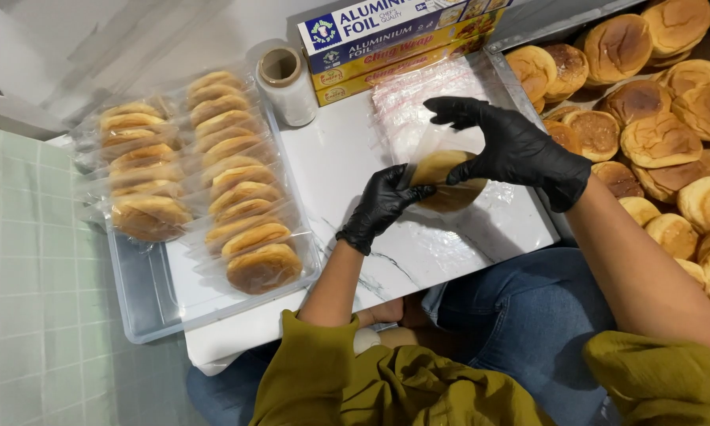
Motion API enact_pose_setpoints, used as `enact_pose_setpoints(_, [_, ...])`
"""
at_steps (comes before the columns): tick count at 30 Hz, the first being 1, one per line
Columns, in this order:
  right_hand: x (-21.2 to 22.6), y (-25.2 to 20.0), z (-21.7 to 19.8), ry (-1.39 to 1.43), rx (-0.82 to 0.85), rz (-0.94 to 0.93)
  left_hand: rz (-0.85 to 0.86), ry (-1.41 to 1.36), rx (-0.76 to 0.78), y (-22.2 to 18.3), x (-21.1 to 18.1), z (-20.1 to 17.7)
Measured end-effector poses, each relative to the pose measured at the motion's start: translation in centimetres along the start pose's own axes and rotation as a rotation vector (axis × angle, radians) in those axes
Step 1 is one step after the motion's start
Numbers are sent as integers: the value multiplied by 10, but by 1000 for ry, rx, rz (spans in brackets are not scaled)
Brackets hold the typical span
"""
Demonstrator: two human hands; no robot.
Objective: Wrapping individual burger buns in plastic bags and organizing them into a tray for storage or sale.
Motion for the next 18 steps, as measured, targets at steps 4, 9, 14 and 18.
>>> enact_pose_setpoints(4, [-16, -6, 18, -180, 191, 274, -19, 121, 97, 1, 8, 5])
enact_pose_setpoints(9, [-100, 5, 21, -283, 143, 382, 47, 123, 138, 3, -3, 4])
enact_pose_setpoints(14, [-83, 3, 0, -157, 19, 407, 120, 38, 59, 9, -13, -10])
enact_pose_setpoints(18, [-84, -1, -17, -46, -74, 451, 120, -214, -28, 2, -35, -1])
Point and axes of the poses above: each hand's wrist, its own y-axis towards the middle knuckle, its own z-axis out of the palm, x = y × z, the point moved 10 cm from there along y, towards the middle knuckle, and after that the axes turned 10 degrees about -y, right-handed, at the moved point
